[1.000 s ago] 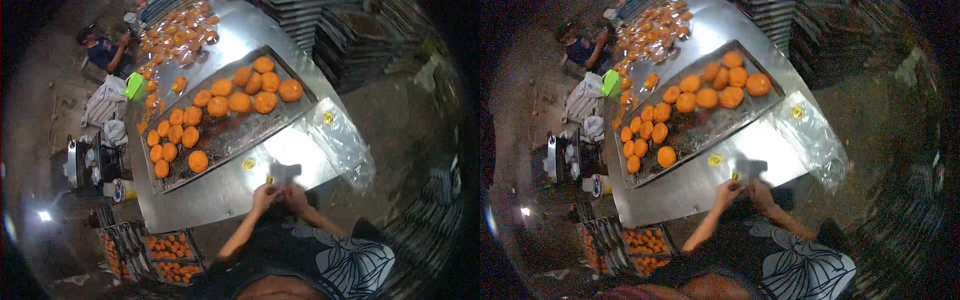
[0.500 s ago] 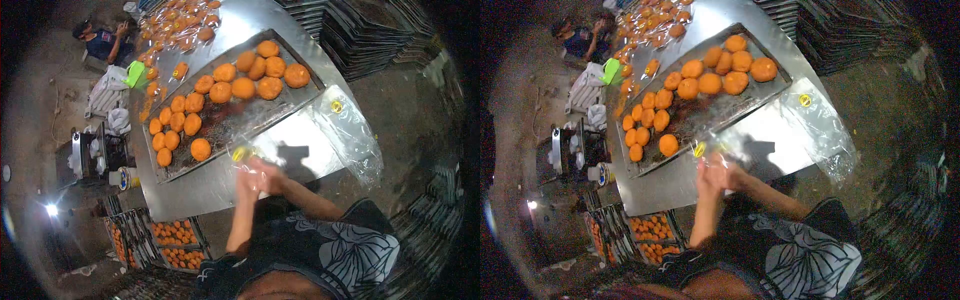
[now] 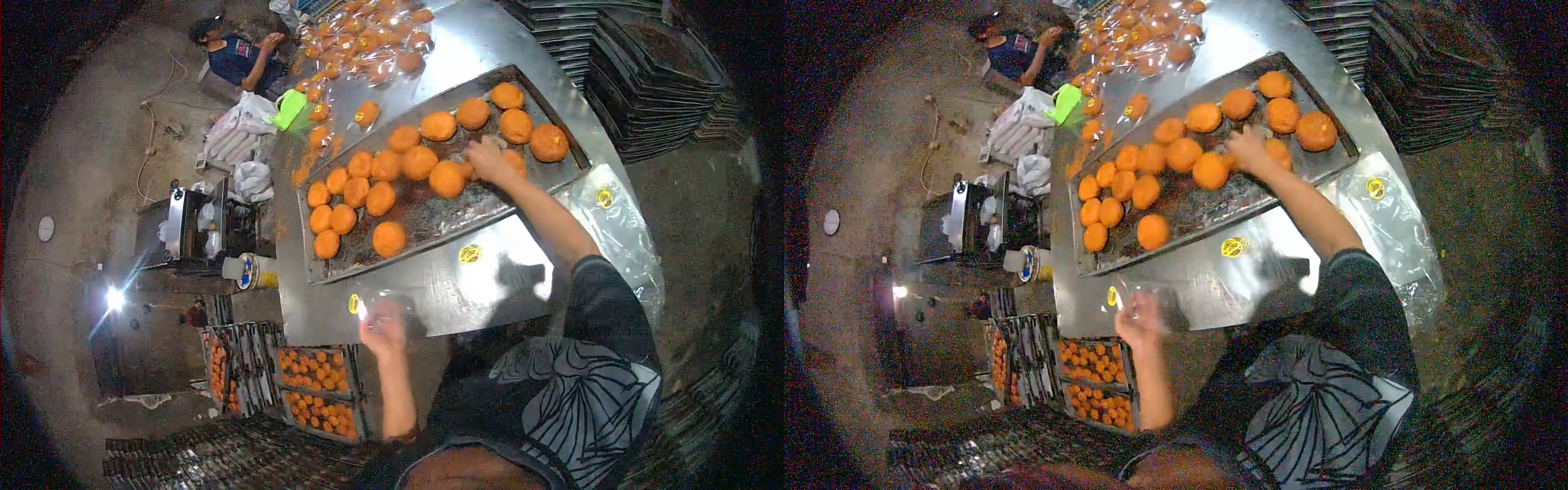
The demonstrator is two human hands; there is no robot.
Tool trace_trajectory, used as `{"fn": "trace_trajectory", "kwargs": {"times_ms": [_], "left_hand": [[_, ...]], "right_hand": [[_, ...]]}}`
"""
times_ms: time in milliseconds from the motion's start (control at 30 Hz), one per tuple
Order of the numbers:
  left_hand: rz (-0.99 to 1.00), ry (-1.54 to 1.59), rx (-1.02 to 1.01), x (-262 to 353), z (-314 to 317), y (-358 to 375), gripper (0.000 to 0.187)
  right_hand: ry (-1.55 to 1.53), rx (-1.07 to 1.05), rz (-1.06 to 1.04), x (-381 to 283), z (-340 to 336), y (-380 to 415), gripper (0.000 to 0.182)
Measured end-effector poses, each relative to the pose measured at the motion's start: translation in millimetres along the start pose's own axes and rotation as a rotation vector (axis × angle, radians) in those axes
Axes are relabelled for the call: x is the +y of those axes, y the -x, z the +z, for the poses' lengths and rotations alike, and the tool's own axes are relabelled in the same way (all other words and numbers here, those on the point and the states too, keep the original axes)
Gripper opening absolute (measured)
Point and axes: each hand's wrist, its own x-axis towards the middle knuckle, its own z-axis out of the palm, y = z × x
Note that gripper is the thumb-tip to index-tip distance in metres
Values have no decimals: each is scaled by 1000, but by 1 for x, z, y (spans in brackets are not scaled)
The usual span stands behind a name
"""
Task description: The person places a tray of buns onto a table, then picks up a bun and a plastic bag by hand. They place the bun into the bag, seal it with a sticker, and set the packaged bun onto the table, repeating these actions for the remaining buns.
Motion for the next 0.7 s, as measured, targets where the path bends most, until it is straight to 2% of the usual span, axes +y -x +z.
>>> {"fn": "trace_trajectory", "kwargs": {"times_ms": [33,100,167,200,233,267,300,333,400,433,467,533,567,600,633,667,700], "left_hand": [[119,-82,36,6,-1,-6,20],[164,-52,9,30,-6,-20,24],[204,-13,-25,31,-8,-36,28],[279,-57,-25,24,-6,-46,30],[353,-107,-16,18,-4,-52,33],[179,-70,-90,1,6,-50,37],[197,-312,-269,-21,21,-42,42],[156,-315,-236,-37,24,-43,44],[105,-311,-292,-39,30,-38,41],[-47,-345,-366,-34,38,-32,40],[-198,-370,-444,-33,46,-28,40],[-272,-372,-486,-41,45,-22,41],[-317,-387,-522,-43,41,-16,42],[-263,-522,-583,-44,40,-9,41],[-252,-586,-552,-42,29,-21,41],[-236,-652,-527,-40,21,-34,40],[-291,-879,-524,-29,34,-25,41]], "right_hand": [[-80,68,-72,-5,-6,14,39],[-478,71,321,-27,-44,37,42],[-1022,126,387,-64,-66,66,43],[-977,70,350,-92,-48,77,45],[-1253,157,152,-127,-45,99,50],[-1423,59,144,-158,-57,113,51],[-1397,54,235,-182,-57,120,60],[-1393,40,263,-191,-65,124,60],[-1682,145,601,-199,-89,129,78],[-1685,128,526,-204,-89,140,89],[-1685,106,480,-209,-68,144,86],[-1623,380,563,-224,-60,137,76],[-1496,515,463,-231,-65,134,71],[-1363,642,351,-237,-79,128,66],[-1448,511,415,-245,-95,124,57],[-1435,512,409,-247,-106,126,57],[-1352,438,256,-247,-115,131,50]]}}
